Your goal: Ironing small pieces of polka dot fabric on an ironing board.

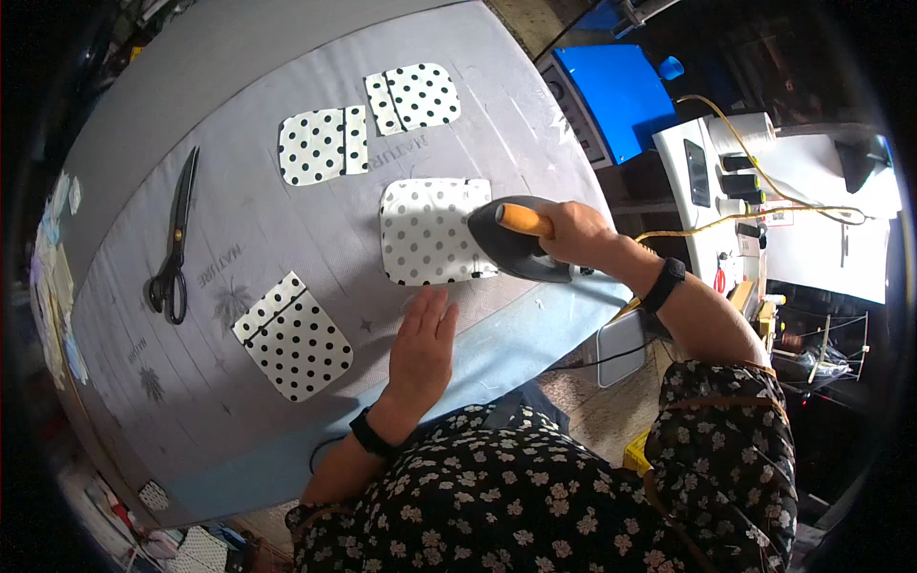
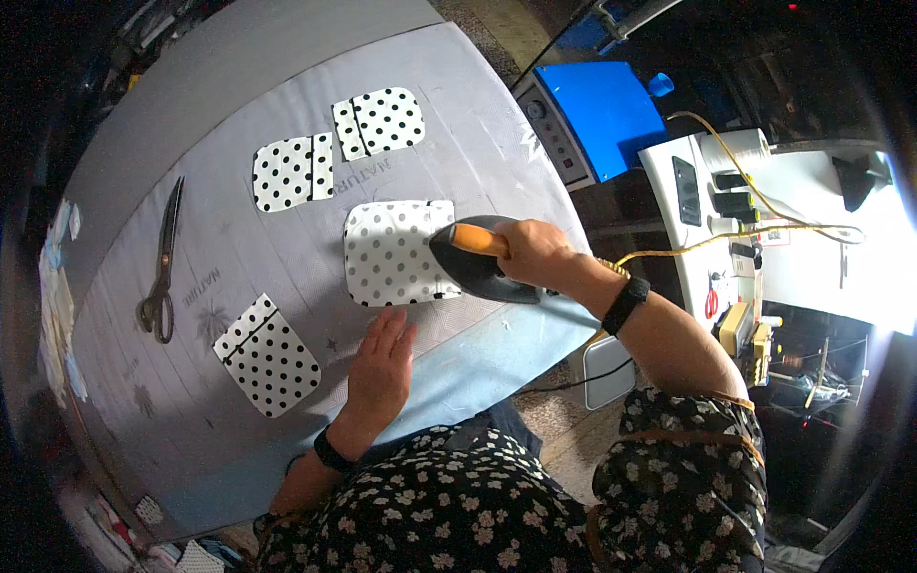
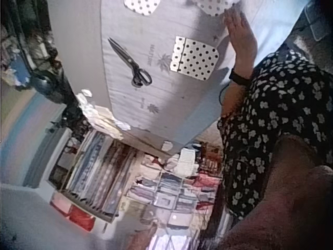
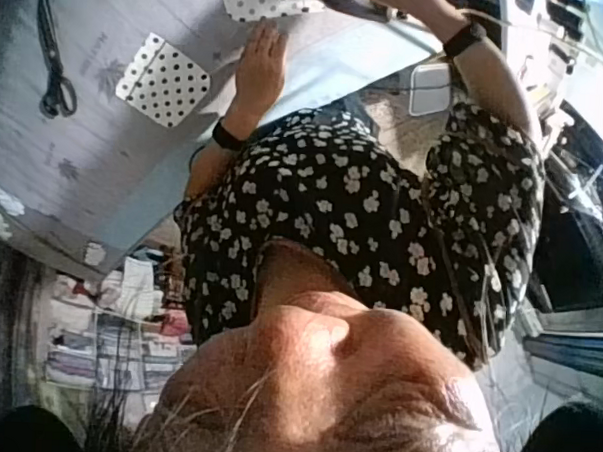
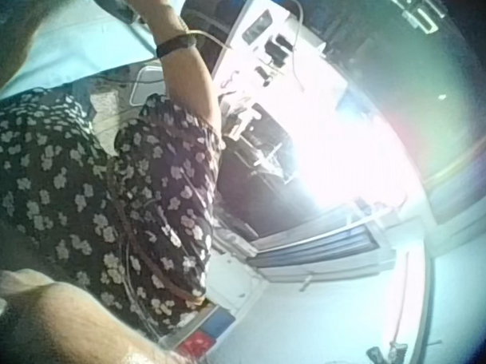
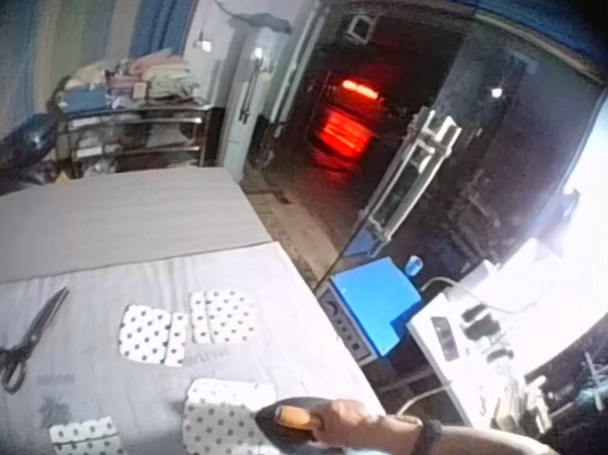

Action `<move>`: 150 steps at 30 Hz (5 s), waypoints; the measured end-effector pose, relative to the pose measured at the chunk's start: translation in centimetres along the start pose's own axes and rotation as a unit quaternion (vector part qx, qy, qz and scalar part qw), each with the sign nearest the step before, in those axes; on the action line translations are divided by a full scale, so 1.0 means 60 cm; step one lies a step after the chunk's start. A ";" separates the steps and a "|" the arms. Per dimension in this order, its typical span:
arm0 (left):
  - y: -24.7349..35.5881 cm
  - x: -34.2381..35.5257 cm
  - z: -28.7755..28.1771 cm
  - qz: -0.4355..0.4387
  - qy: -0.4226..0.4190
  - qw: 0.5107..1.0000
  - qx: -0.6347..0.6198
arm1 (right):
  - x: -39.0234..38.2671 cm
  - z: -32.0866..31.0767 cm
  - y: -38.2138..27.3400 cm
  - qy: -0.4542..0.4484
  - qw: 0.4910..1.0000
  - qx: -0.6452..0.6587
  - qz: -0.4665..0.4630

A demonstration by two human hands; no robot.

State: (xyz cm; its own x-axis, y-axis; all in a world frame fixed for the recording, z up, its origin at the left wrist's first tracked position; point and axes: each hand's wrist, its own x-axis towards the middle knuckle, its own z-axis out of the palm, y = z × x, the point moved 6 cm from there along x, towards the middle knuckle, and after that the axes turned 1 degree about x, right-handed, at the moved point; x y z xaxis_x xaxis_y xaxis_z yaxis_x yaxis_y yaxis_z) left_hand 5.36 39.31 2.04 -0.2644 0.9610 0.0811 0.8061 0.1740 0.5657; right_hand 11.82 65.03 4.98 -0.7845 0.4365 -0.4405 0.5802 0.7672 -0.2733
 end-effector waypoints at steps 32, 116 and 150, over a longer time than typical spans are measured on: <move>0.010 0.086 0.027 0.040 0.044 0.997 0.055 | -0.053 -0.016 0.067 0.135 0.976 0.112 0.126; -0.038 0.121 0.064 0.032 -0.087 0.990 0.111 | -0.156 0.277 -0.135 0.088 0.994 0.025 -0.058; -0.026 -0.109 0.019 -0.043 -0.023 0.999 -0.013 | -0.018 0.025 -0.107 0.129 0.989 -0.002 -0.070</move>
State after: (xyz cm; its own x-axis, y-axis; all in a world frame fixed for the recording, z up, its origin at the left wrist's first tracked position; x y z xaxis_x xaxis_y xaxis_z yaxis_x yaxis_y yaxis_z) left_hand 6.45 32.98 -0.29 -0.3069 0.9517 -0.0052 0.7678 0.2508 0.5896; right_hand 9.27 58.89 5.92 -0.8874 0.4306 -0.1646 0.4610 0.8301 -0.3136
